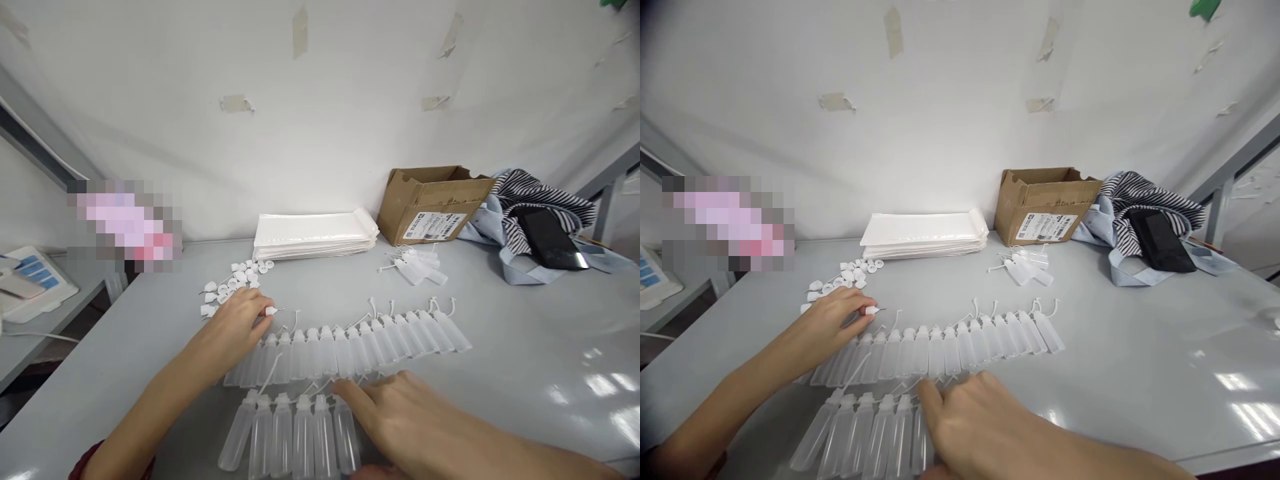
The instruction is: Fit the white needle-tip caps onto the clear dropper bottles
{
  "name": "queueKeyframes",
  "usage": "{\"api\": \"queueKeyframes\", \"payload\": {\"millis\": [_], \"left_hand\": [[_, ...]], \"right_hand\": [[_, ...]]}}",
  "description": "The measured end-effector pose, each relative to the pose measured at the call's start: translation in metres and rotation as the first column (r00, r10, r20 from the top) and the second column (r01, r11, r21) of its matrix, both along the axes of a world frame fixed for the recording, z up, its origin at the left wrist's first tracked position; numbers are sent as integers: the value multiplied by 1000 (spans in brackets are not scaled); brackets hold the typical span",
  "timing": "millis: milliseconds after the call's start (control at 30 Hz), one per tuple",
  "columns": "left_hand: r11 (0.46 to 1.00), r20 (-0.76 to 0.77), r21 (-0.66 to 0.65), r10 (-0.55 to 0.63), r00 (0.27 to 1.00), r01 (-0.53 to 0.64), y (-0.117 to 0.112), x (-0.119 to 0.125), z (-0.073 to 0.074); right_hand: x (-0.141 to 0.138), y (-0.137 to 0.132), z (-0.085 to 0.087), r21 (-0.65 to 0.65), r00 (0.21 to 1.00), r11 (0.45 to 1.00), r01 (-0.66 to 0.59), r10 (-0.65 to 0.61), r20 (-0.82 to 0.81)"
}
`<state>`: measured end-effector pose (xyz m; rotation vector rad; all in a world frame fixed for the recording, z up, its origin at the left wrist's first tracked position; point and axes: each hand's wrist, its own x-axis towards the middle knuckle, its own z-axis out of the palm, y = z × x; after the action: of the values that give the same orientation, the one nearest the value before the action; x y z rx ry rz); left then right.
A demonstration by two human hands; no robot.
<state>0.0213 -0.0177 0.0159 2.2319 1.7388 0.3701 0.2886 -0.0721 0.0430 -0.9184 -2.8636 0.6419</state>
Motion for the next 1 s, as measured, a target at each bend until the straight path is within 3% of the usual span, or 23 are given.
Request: {"api": "queueKeyframes", "payload": {"millis": [233,333,433,567,633,800,900,1000], "left_hand": [[997,63,50,51,997,-55,-3,-1,9],[993,238,-71,112,965,-97,-10,5,20],[952,519,-308,172,837,-5,-18,16,31],[902,743,-427,308,594,66,-28,31,37],[872,767,-483,378,519,78,-31,36,38],[782,794,-575,464,393,241,-39,46,39],[785,834,-542,459,305,301,-44,51,42],[808,861,-504,443,251,304,-49,56,44]], "right_hand": [[2,3,18,19,995,996,87,-86,-42],[8,6,25,86,981,990,114,-98,-169],[13,10,27,179,949,979,93,-33,-313],[15,13,22,227,911,973,50,49,-410],[15,13,19,232,902,972,45,61,-428],[11,14,14,322,888,946,38,116,-445],[7,15,12,341,870,940,16,156,-469],[4,15,10,259,818,966,-12,159,-553]]}}
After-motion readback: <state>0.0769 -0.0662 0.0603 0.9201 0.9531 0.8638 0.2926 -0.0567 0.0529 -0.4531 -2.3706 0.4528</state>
